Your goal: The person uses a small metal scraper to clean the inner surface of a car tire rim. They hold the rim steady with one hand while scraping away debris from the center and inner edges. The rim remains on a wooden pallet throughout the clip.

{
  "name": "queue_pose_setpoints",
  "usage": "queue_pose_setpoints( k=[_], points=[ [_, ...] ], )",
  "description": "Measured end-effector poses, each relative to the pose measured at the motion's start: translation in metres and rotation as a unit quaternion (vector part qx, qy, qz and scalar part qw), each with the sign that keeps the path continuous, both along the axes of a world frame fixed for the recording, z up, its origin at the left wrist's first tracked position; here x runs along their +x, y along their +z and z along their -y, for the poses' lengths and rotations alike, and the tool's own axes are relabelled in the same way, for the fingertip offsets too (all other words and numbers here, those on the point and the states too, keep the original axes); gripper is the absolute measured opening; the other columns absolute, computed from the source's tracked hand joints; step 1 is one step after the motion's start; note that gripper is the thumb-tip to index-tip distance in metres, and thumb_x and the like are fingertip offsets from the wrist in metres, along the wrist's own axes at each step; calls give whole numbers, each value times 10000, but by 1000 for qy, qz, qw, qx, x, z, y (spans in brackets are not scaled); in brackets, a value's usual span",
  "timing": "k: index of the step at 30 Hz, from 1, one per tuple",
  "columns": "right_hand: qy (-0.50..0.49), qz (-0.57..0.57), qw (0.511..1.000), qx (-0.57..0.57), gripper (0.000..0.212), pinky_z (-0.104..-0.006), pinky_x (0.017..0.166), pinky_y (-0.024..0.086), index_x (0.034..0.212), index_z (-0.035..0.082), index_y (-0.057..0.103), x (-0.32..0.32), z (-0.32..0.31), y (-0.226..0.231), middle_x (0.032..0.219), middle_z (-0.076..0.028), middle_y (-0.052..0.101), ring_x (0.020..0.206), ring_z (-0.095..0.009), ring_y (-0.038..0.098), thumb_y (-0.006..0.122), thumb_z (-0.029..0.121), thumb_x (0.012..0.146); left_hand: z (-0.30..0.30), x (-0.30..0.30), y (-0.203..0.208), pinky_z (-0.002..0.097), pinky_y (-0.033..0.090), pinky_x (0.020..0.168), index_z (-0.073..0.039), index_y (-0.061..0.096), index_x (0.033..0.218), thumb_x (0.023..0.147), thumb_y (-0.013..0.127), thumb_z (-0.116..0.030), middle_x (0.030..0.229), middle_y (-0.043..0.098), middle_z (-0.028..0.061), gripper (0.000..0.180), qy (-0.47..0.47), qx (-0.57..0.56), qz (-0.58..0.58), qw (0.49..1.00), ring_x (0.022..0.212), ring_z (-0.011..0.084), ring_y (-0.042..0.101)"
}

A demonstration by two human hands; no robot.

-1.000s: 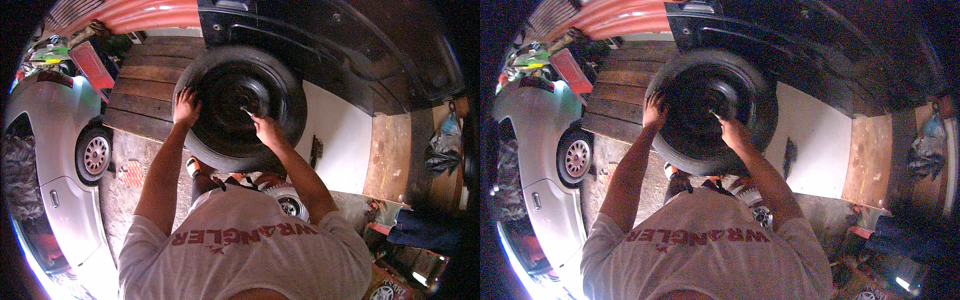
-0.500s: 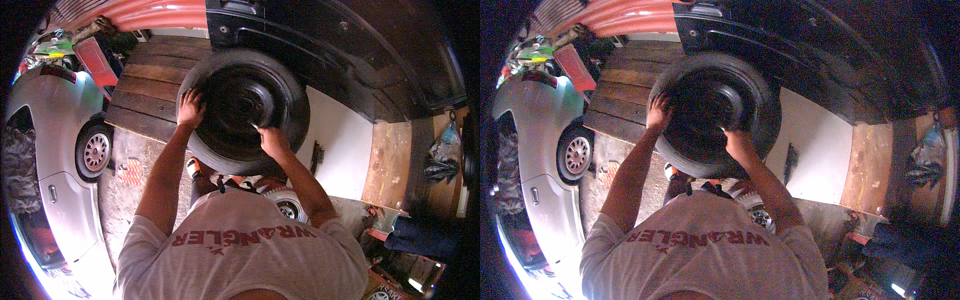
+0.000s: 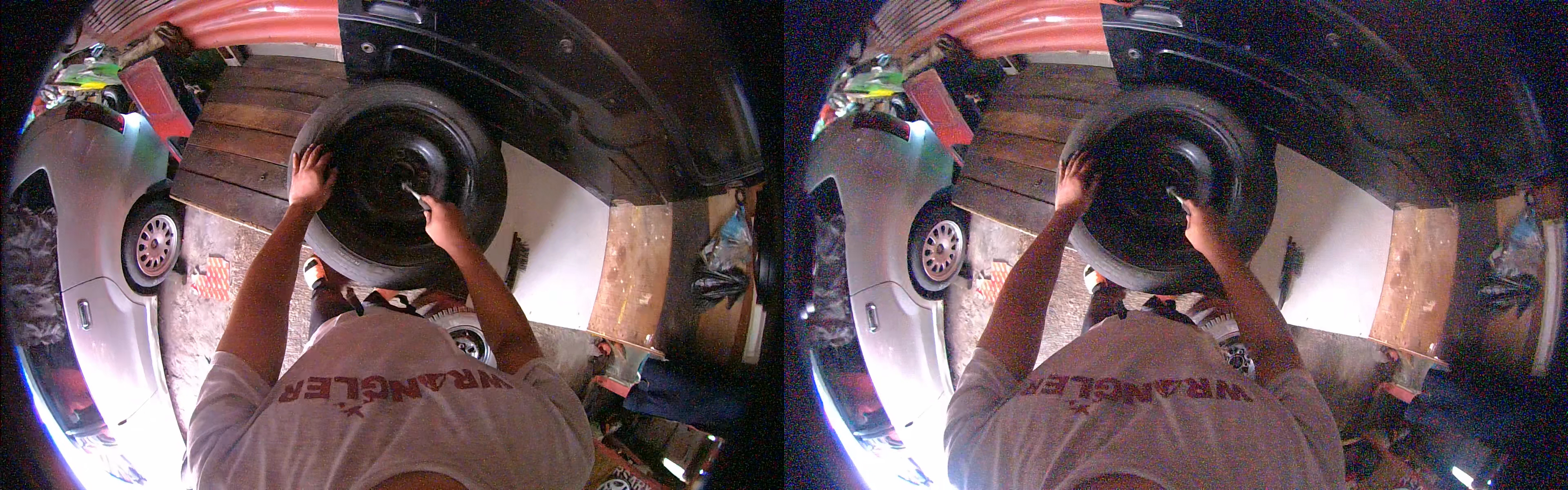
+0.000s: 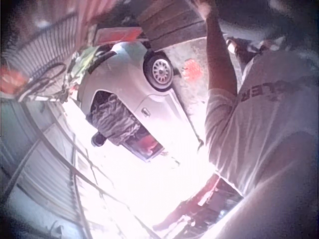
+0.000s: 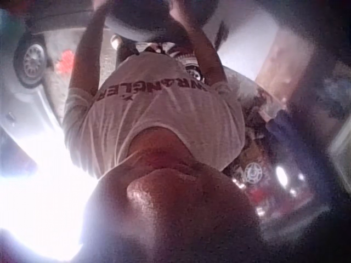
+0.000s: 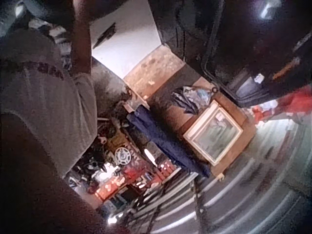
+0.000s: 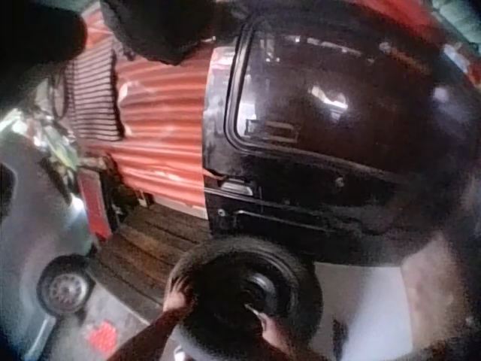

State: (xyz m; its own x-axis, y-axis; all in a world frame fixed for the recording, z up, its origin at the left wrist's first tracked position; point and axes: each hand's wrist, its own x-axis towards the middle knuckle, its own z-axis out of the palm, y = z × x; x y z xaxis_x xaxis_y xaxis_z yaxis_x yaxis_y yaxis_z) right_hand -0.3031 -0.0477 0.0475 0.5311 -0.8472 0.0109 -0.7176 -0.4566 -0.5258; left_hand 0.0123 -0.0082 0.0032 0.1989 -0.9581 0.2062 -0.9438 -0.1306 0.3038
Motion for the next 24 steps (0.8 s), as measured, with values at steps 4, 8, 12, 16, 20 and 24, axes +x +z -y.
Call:
queue_pose_setpoints(
  k=[4, 8, 12, 16, 20, 24],
  points=[
    [-21, 81, 996, 6, 359, -446, 730, 500, 1220, 88, 556, -18, 2, 1, 969, -221, 647, 862, -400, 629, 597, 115, 864, -1, -2, 4, 502, 82, 1158, -156, 484, 1320, 890, 533, -382, 1459, 357, 88, 488, 4, 32, 2, 999, 1401, 274, 221],
    [-11, 18, 998, 59, 369, -460, 752, 495, 1229, 110, 567, 9, 14, 30, 989, -207, 651, 880, -395, 627, 604, 165, 865, -1, 2, 6, 495, 52, 1161, -190, 418, 1388, 888, 517, -433, 1536, 215, 81, 564, 13, 54, -11, 998, 1433, 276, 129],
    [5, -46, 999, 16, 321, -444, 768, 501, 1161, 162, 633, 39, 32, 15, 999, -187, 642, 885, -367, 626, 610, 151, 841, -2, -9, 10, 489, 43, 1162, -200, 385, 1415, 885, 511, -449, 1559, 148, 80, 599, 20, 85, 33, 996, 1439, 284, 106],
    [59, -76, 995, -3, 317, -431, 754, 508, 1121, 179, 664, 34, 34, 7, 970, -166, 640, 872, -340, 630, 622, 112, 815, -4, -15, 16, 488, 58, 1161, -188, 409, 1397, 890, 513, -417, 1555, 163, 83, 565, 18, 94, 32, 995, 1435, 286, 119],
    [101, -49, 993, -32, 345, -430, 712, 514, 1145, 178, 657, -14, 19, 3, 882, -184, 653, 774, -352, 640, 612, 87, 815, -6, -11, 12, 480, 72, 1162, -176, 438, 1374, 893, 517, -384, 1551, 175, 82, 529, 19, 70, 16, 997, 1433, 286, 127],
    [-20, -118, 992, 36, 332, -415, 727, 513, 1150, 167, 653, -28, 39, 32, 912, -195, 662, 785, -352, 650, 621, 107, 825, -7, -15, 19, 467, 75, 1165, -170, 449, 1366, 895, 517, -374, 1550, 182, 76, 518, 24, 78, 10, 997, 1434, 276, 129]
  ],
)
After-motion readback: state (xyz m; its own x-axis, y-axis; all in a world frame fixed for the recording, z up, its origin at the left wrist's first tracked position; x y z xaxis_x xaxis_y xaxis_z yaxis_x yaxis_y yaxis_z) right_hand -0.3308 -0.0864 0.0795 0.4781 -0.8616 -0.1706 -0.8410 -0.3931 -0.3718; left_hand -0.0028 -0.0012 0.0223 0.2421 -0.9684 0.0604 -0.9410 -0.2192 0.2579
